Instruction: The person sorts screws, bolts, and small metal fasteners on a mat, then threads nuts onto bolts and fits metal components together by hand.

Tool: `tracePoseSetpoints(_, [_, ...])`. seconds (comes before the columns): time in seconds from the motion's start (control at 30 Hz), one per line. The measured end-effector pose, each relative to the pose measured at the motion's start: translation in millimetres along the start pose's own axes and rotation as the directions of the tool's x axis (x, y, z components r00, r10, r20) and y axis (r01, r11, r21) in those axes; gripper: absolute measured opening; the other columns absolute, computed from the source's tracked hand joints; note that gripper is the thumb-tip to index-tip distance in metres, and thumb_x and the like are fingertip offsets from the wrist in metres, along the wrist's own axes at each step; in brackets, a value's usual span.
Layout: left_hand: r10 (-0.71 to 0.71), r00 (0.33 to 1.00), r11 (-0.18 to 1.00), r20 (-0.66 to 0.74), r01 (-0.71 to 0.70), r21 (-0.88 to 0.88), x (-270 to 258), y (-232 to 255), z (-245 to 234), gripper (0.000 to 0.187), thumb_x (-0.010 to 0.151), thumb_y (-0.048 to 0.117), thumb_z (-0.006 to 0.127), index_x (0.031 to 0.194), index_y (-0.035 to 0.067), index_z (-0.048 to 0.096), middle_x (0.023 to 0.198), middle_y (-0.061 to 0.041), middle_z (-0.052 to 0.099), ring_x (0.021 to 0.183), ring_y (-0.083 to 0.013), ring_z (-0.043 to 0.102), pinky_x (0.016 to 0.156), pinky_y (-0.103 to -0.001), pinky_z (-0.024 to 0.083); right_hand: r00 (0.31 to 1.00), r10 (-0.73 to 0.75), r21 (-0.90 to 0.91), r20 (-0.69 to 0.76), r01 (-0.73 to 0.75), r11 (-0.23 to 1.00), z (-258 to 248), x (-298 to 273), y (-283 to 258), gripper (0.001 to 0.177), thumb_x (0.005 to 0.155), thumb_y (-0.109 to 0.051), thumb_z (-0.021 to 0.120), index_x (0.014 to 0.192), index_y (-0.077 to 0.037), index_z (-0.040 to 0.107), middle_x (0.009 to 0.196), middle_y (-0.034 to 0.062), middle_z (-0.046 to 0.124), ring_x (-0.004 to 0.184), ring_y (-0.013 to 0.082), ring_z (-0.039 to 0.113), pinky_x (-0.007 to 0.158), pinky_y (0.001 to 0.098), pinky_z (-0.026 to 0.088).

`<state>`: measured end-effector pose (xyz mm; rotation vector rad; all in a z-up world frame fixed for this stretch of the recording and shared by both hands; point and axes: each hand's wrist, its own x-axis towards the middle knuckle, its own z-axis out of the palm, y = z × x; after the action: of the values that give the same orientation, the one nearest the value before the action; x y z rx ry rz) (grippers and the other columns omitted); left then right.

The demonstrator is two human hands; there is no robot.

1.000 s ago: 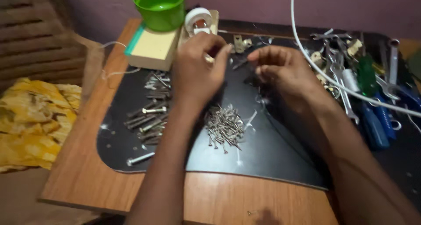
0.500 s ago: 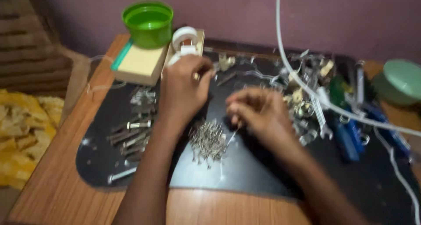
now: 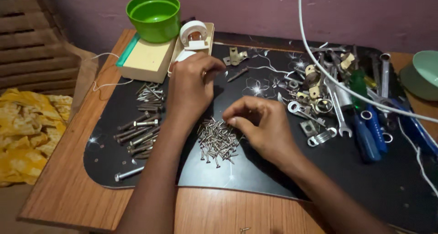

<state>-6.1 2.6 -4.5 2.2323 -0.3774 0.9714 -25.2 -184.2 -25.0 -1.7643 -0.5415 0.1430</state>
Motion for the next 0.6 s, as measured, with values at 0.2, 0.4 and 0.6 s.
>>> tracePoseSetpoints(0.2, [0.008, 0.999, 1.0, -0.033, -0.008, -0.018, 1.5, -1.1, -0.1, 0.025, 0.078, -0.013, 0.066, 0.094, 0.005, 0.075, 0.092, -0.012, 0.075, 0.087, -0.0293, 0.074, 0.077, -0.04, 0.057, 0.973, -0.23, -0.292, 0.034, 0.23, 0.929, 7.4, -7.2, -12.1, 0.016, 0.078, 0.0, 0.079, 0.092, -0.008, 0.08, 0.086, 0.0049, 0.074, 0.083, 0.0141, 0.067, 0.071, 0.0283, 0.054])
tracePoseSetpoints(0.4, [-0.089, 0.996, 0.995, 0.008, 0.089, -0.047, 2.4, 3.2, 0.4, 0.017, 0.084, -0.005, 0.073, 0.098, 0.004, 0.073, 0.089, -0.012, 0.076, 0.083, -0.0252, 0.075, 0.073, -0.038, 0.056, 0.955, -0.294, -0.31, 0.043, 0.292, 0.905, 7.9, -7.7, -7.9, 0.019, 0.078, -0.002, 0.079, 0.096, -0.009, 0.081, 0.087, 0.007, 0.072, 0.086, 0.0168, 0.067, 0.075, 0.0305, 0.054])
tracePoseSetpoints(0.6, [-0.134, 0.991, 0.972, 0.023, 0.136, -0.194, 2.2, -3.3, 7.1, 0.009, 0.085, 0.006, 0.081, 0.093, 0.006, 0.076, 0.086, -0.005, 0.078, 0.075, -0.0154, 0.074, 0.074, -0.03, 0.055, 0.954, -0.25, -0.232, -0.166, 0.208, 0.95, -2.5, -1.8, -3.9, 0.018, 0.088, 0.001, 0.072, 0.104, -0.005, 0.078, 0.097, 0.0045, 0.074, 0.087, 0.014, 0.066, 0.08, 0.0295, 0.053])
